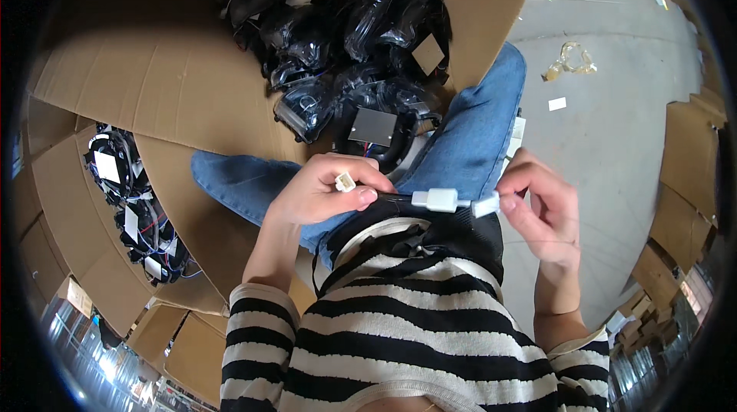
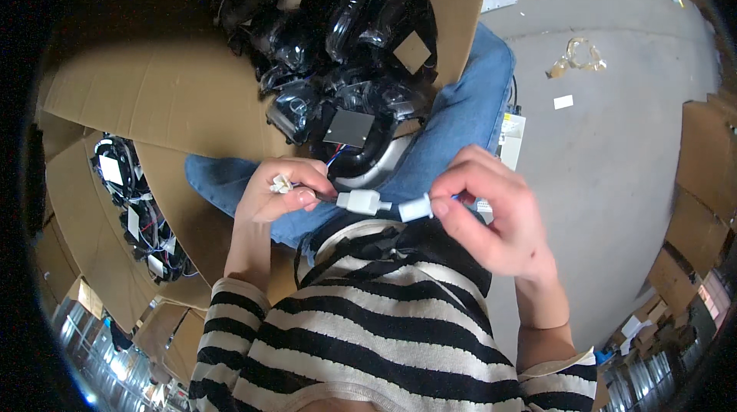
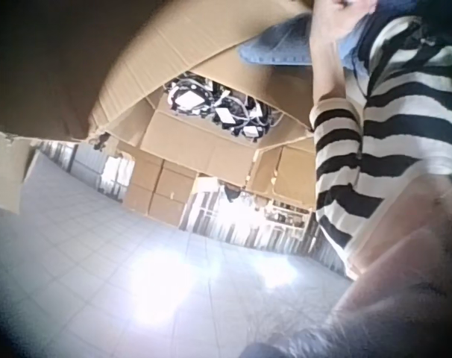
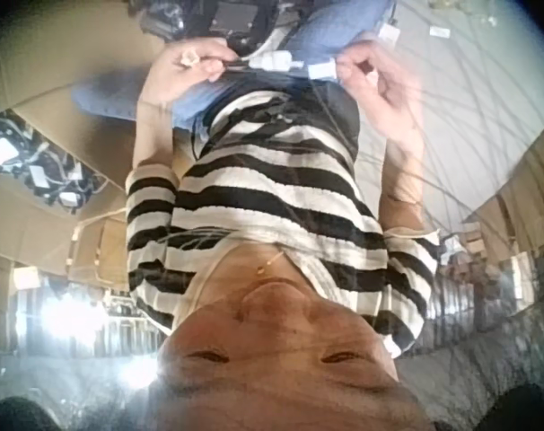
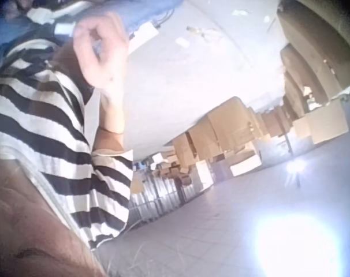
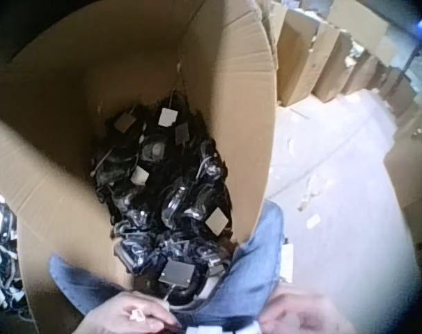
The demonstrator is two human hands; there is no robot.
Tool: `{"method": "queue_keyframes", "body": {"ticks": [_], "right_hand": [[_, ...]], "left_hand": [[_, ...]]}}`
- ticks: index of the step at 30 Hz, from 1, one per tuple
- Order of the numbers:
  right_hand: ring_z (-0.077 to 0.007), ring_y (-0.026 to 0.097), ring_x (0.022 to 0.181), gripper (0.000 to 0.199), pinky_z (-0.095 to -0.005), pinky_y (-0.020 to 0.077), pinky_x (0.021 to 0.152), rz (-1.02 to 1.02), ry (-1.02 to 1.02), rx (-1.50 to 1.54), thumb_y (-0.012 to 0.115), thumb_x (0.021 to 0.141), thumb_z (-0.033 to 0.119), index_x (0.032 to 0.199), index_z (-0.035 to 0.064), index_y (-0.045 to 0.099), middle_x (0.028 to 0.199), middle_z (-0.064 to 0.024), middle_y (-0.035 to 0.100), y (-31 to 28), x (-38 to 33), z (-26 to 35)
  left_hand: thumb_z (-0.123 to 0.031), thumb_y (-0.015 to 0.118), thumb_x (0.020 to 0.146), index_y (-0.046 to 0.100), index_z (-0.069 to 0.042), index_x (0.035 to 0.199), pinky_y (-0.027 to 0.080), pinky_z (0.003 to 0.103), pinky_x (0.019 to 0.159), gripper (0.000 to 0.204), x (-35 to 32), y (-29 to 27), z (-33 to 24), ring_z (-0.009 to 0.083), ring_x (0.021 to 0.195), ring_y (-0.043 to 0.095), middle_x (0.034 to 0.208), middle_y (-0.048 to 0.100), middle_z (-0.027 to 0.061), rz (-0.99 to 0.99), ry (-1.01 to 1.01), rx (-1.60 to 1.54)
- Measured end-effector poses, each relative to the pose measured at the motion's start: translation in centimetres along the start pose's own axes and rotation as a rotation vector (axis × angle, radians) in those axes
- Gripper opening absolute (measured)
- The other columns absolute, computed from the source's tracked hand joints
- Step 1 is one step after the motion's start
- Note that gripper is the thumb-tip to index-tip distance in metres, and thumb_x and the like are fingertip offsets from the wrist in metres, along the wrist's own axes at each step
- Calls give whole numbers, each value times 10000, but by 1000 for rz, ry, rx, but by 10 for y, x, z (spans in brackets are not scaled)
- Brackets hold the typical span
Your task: The person sits on the floor and repeatedly picks up black wire harnesses from a large cardboard box. They connect the white plastic connectors of the harnesses to a separate multi-wire cable held in their hand, then place the connected harnesses into a second cardboard box.
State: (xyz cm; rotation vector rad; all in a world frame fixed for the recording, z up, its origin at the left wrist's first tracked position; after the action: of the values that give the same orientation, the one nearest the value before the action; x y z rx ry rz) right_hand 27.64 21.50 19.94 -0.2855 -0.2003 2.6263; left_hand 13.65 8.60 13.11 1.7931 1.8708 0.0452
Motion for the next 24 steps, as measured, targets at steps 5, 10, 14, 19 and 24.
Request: {"method": "queue_keyframes", "body": {"ticks": [5,10,14,19,24], "right_hand": [[-154,444,591,45,-255,351,543,-10,-56,-42,563,689,-10,720,18,549,661,-41,501,6,1,5],[-182,464,610,46,-274,364,567,18,-87,-72,570,685,-5,716,20,547,668,-55,513,8,6,8],[-192,468,623,45,-279,367,575,51,-131,-77,573,684,-3,718,17,551,676,-66,517,13,10,12],[-202,464,625,54,-290,367,573,56,-215,-117,581,679,-2,724,14,555,677,-65,511,17,12,19],[-208,456,614,60,-291,364,557,48,-256,-149,588,678,1,724,15,552,681,-66,507,19,12,22]], "left_hand": [[-62,599,706,608,10,824,384,223,588,138,-3,-5,-1,101,657,497,731,567,63,-53,119,17],[-28,580,734,597,5,837,390,214,587,108,-10,-11,-4,74,628,487,700,545,27,-144,95,-16],[-129,556,769,554,27,790,367,204,506,157,-11,-9,2,82,549,456,673,519,59,-177,74,-36],[-56,490,816,539,7,824,382,192,506,81,-11,-4,6,65,548,476,660,532,40,-146,50,-48],[-64,483,822,535,10,817,381,194,491,90,-11,-1,4,65,538,477,657,538,47,-133,40,36]]}}
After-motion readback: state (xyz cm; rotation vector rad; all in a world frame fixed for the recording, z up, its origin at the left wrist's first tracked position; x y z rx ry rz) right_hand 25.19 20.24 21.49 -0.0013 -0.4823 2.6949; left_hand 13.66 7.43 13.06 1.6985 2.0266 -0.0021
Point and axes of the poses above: each hand's wrist, its own x-axis towards the middle knuckle, its own y-axis out of the palm, z = x × y, the point moved 7 cm from there along x, towards the middle knuckle
